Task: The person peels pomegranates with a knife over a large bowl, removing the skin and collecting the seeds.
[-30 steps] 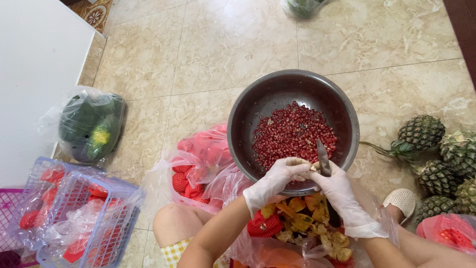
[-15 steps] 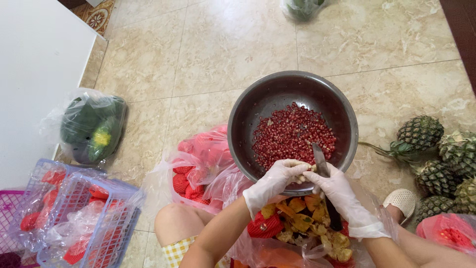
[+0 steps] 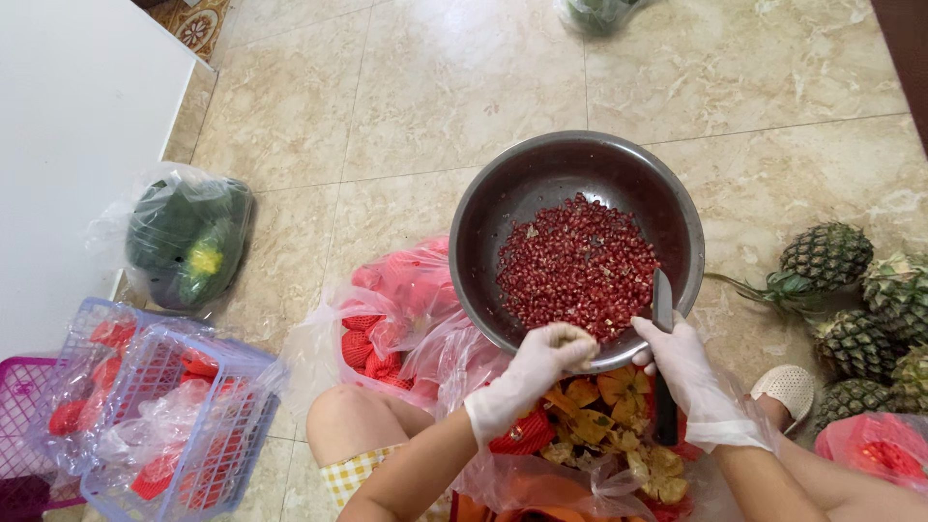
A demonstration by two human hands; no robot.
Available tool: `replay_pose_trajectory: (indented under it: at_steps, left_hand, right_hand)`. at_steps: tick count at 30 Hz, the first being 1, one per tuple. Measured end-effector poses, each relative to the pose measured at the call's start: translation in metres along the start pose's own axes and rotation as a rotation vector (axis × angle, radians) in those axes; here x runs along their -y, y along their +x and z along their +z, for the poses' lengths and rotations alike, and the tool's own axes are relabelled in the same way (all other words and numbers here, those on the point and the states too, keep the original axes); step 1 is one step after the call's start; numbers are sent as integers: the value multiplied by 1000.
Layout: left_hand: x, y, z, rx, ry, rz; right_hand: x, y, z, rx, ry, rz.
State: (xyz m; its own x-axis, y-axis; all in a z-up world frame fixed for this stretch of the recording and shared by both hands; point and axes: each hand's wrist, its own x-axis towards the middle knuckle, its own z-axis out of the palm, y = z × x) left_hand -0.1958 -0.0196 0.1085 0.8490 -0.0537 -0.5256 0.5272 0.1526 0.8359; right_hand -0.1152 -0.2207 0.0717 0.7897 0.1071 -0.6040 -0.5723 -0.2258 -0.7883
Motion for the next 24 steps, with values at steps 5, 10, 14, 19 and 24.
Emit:
replay_pose_trajectory:
  at_steps: [5,10,14,19,24]
  left_hand:
    - [44,-52,4,89,652,-39]
    - [50,-52,-9,167,978,188]
    - [33,5,-13,125,890,272]
    - [4,120,-40,-252,988,477]
    - [-10,214,-106,-767,983,562]
  right_hand:
    - [-1,-2,-5,26,30,-22]
    - [-1,-3,-8,16,77,-59]
    - [-4,-5,-13,23,89,-64]
    - [3,-14,-18,34,50,-44]
    - [22,-21,-21,22,158,-45]
